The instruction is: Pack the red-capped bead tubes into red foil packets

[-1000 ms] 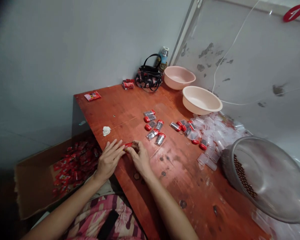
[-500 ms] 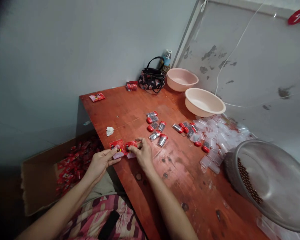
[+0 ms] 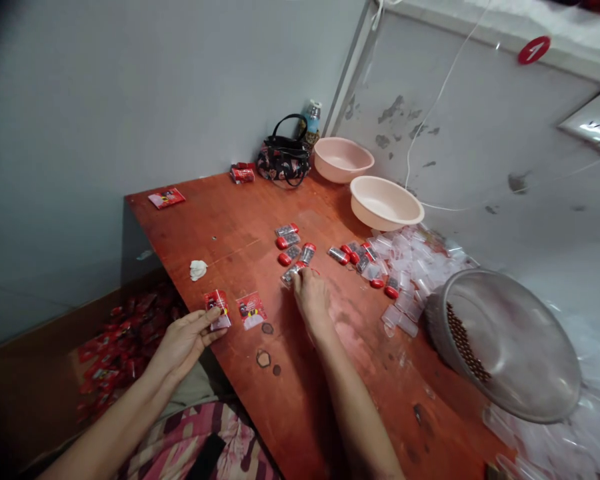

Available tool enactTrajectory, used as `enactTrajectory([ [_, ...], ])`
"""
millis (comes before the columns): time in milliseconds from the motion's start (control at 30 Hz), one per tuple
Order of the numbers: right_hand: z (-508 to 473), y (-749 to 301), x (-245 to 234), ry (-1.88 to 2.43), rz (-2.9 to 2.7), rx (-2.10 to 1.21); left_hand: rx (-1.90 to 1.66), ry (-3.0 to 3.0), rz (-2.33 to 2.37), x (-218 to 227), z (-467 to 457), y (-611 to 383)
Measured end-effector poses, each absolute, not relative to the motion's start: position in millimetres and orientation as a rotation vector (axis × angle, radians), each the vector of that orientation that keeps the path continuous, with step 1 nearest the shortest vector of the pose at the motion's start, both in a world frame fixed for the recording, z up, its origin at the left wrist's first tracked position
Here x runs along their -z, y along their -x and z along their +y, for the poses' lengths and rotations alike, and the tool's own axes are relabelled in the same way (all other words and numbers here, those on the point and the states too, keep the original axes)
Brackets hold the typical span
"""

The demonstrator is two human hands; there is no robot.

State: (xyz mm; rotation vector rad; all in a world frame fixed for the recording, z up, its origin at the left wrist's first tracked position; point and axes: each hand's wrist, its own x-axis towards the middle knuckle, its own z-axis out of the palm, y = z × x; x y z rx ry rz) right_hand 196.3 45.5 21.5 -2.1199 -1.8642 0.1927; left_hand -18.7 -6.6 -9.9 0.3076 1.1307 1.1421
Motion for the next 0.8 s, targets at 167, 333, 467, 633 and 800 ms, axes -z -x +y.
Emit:
enactTrajectory([
  [167, 73.2, -189.6, -20.1, 2.372, -1.843, -0.186, -1.212, -0.150, 1.066, 8.9, -4.5, 14.6],
  [333, 74.9, -187.1, -16.2, 2.125, -1.813, -0.359, -1.244, 0.020, 1.036, 6.6, -2.2, 18.9],
  [467, 31.0, -171.7, -16.1, 1.694, -1.553, -0.957, -1.262, 0.150, 1.010, 7.3, 1.3, 19.0],
  [633, -32.4, -132.6, -11.0, 1.375, -1.280, -1.488, -1.302, 0.191, 0.945, 6.4, 5.3, 9.9],
  [800, -42.2, -116.4, -7.1, 1.372, -1.277, -1.374, -1.343, 0.145, 0.866, -2.5, 4.2, 0.6],
])
